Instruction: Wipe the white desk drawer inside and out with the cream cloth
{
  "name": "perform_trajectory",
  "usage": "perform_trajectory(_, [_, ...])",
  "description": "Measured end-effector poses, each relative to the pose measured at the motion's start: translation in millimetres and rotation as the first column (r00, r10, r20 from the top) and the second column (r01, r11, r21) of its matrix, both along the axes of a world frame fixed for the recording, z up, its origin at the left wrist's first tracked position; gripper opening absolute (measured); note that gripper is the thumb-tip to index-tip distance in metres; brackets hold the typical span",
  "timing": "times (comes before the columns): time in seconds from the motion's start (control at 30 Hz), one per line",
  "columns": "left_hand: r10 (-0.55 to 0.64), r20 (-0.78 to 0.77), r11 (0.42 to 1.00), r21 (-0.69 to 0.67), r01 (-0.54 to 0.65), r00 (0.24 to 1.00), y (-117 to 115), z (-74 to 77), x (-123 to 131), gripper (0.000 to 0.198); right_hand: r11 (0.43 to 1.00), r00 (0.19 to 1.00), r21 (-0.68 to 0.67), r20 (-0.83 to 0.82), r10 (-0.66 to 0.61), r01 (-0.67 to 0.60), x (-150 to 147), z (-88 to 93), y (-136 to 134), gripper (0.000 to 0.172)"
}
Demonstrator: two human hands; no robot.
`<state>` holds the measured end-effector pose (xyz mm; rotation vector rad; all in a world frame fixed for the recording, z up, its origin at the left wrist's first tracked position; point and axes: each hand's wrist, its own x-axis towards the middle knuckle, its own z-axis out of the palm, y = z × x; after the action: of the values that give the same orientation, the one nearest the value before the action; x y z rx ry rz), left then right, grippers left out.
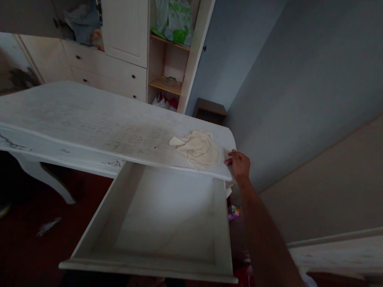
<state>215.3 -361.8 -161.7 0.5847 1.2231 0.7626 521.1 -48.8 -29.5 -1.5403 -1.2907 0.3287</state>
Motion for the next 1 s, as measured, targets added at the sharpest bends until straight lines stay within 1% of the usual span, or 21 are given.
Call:
perform_trajectory(0.07, [-0.003, -0.005, 1.000, -0.011, 0.002, 1.000, 4, 0.9, -2, 0.032, 1.000, 1.000, 0.003, -0.003, 0.007, -0.007, 1, -0.7, 0, 0.046])
perform_trajectory(0.27, [-0.010, -0.016, 1.000, -0.027, 0.009, 1.000, 14, 2.9, -4, 0.037, 1.000, 0.999, -0.001, -0.047, 0.008, -0.009, 1, -1.5, 2, 0.041])
perform_trajectory(0.37, [-0.019, -0.012, 0.999, -0.027, 0.019, 1.000, 15, 2.8, -3, 0.036, 1.000, 1.000, 0.001, -0.023, -0.005, 0.005, 1, -1.8, 2, 0.039])
perform_trajectory(0.6, [-0.031, 0.012, 0.999, -0.024, 0.032, 0.999, 12, -1.4, -4, 0.036, 0.999, 1.000, -0.043, 0.008, -0.027, 0.028, 1, 0.8, 1, 0.043])
perform_trajectory(0.67, [-0.037, 0.021, 0.999, -0.022, 0.038, 0.999, 12, -2.7, -3, 0.035, 0.999, 0.998, -0.038, 0.062, -0.005, 0.008, 0, 1.6, 2, 0.044])
perform_trajectory(0.73, [-0.044, 0.034, 0.999, -0.017, 0.045, 0.998, 12, -3.8, -3, 0.034, 0.998, 0.995, -0.032, 0.089, 0.054, -0.051, -2, 1.8, 3, 0.044])
perform_trajectory(0.8, [-0.053, 0.052, 0.999, -0.007, 0.053, 0.997, 13, -4.6, -3, 0.032, 0.994, 0.993, -0.050, 0.066, 0.100, -0.097, -6, 2.3, 7, 0.046])
perform_trajectory(0.83, [-0.055, 0.062, 0.998, -0.002, 0.055, 0.997, 14, -5.0, -4, 0.032, 0.993, 0.994, -0.067, 0.043, 0.099, -0.096, -8, 3.1, 9, 0.048])
perform_trajectory(0.93, [-0.048, 0.094, 0.999, 0.015, 0.046, 0.994, 18, -5.7, -7, 0.043, 0.991, 0.999, -0.127, -0.013, 0.047, -0.048, -19, 10.0, 18, 0.054])
perform_trajectory(1.0, [-0.037, 0.116, 0.999, 0.021, 0.035, 0.993, 21, -5.8, -10, 0.050, 0.985, 0.999, -0.167, -0.010, 0.048, -0.049, -30, 18.3, 25, 0.057])
